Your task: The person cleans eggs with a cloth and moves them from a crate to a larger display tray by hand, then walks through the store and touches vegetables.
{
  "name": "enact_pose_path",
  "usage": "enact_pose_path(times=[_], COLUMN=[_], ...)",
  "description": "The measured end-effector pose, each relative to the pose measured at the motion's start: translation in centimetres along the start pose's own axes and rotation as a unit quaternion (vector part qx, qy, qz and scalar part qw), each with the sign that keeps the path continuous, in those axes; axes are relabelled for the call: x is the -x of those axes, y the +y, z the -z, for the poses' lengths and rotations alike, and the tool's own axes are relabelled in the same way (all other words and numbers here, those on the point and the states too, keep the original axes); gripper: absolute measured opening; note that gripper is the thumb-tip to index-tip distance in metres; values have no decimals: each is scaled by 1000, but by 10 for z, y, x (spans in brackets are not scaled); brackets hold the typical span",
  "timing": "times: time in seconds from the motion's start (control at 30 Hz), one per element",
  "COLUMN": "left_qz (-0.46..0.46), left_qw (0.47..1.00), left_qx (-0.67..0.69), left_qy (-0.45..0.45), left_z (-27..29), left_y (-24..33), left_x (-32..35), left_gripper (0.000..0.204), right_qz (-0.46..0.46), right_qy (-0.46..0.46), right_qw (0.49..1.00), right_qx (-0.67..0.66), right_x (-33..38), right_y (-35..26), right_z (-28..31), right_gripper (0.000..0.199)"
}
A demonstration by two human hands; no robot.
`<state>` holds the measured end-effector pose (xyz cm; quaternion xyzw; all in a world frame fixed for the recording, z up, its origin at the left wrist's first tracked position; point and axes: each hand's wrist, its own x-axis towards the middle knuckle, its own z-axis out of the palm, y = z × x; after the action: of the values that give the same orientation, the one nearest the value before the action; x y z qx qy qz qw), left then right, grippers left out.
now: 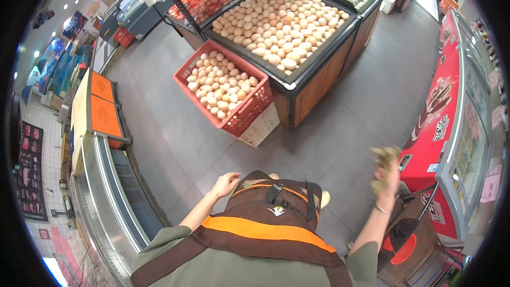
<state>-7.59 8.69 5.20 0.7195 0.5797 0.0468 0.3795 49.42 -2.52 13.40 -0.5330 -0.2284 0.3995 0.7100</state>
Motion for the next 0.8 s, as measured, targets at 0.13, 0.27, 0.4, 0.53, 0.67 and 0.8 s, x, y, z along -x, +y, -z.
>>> enact_pose_path(times=[0.13, 0.27, 0.4, 0.53, 0.67, 0.8], left_qz=[7, -70, -73, -104, -68, -62], left_qw=[971, 944, 958, 957, 959, 953], left_qx=[232, 208, 72, -125, -252, -289], left_qy=[51, 245, 269, 240, 110, 70], left_z=[7, 51, 89, 88, 80, 70], left_y=[28, 46, 57, 59, 51, 49], left_x=[-35, -116, -224, -314, -358, -372], left_gripper=[25, 19, 20, 40, 59, 46], right_qz=[-101, -101, -198, -224, -317, -340], right_qy=[-32, -135, -136, -181, -189, -159], right_qw=[993, 964, 964, 935, 908, 910], right_qx=[-44, 207, 112, 207, 197, 176], right_x=[-33, -54, -65, -88, -99, -116], right_y=[36, 70, 81, 105, 107, 117], right_z=[-147, -204, -254, -253, -261, -257], right_gripper=[30, 30, 30, 28, 26, 27])
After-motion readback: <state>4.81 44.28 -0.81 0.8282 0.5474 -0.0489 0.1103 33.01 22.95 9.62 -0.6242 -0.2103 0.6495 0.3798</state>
